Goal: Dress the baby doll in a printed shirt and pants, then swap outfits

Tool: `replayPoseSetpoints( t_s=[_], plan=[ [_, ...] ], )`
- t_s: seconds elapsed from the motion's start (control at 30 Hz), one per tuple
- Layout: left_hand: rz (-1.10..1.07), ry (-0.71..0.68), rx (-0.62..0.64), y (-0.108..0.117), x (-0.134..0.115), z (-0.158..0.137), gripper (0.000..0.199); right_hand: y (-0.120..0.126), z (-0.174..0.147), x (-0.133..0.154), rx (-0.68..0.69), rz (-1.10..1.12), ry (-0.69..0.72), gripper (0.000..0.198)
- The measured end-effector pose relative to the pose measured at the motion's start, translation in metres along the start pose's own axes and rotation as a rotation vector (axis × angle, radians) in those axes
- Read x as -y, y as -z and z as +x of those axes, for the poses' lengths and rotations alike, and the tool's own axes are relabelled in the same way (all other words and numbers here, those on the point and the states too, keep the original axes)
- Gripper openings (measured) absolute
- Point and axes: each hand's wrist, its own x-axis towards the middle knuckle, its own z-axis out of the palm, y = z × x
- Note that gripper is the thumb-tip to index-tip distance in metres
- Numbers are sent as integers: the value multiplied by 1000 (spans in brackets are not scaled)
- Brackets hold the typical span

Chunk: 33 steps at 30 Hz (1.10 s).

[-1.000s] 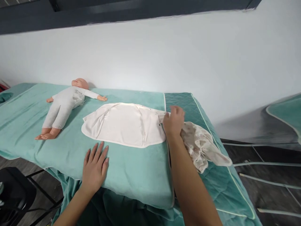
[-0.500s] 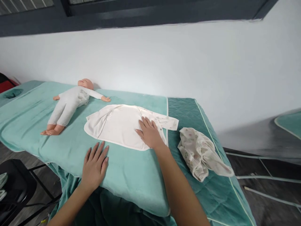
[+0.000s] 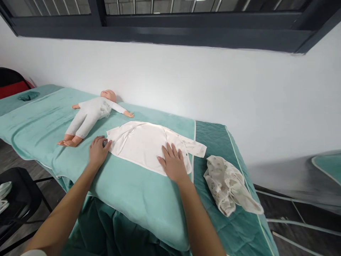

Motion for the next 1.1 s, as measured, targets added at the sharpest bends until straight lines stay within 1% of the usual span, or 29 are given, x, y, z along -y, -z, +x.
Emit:
replayPoseSetpoints(
  t_s=[0.1, 0.2, 0.27, 0.37, 0.43, 0.53, 0.6, 0.67, 0.7, 0.73, 0.8, 0.87, 0.9, 1.0, 1.03, 1.1],
  plan=[
    [14, -21, -5, -5, -4, 8, 20, -1, -12, 10, -54, -4, -7, 59],
    [-59, -110, -45, -5, -8, 2, 14, 0, -26, 23, -90, -5, -12, 57],
    [-106, -214, -60, -3, -11, -3, 14, 1, -32, 32, -96, 3, -41, 56],
    [-161, -440, -39, -3, -20, -10, 14, 3, -31, 44, -59, 71, -88, 53],
    [-233, -542, -37, -5, -30, -14, 13, 6, -18, 52, -4, 187, -56, 54],
    [-368, -560, -32, -10, -49, -20, 12, 13, 22, 68, 70, 435, 3, 58],
    [-436, -596, 54, -11, -61, -25, 12, 16, 59, 81, 81, 591, -13, 62],
    [-514, -634, 171, -10, -68, -27, 12, 15, 94, 95, 42, 690, -68, 62],
    [-558, -623, 199, -10, -68, -27, 11, 14, 109, 102, 21, 689, -131, 63],
    [-591, -587, 191, -9, -65, -26, 10, 11, 121, 109, 2, 663, -196, 63],
    [-578, -487, 90, -10, -54, -20, 11, 5, 136, 123, -40, 557, -265, 61],
    [-424, -417, -15, -11, -40, -9, 19, -2, 139, 133, -93, 445, -237, 58],
    [-310, -392, -40, -12, -33, -3, 26, -4, 137, 136, -118, 407, -204, 56],
    [12, -315, -14, -14, -17, 18, 43, -9, 129, 136, -141, 402, -131, 55],
    [79, -301, 11, -15, -14, 25, 44, -10, 127, 134, -135, 424, -126, 55],
    [127, -309, 53, -16, -10, 42, 42, -10, 126, 130, -119, 470, -124, 57]
  ],
)
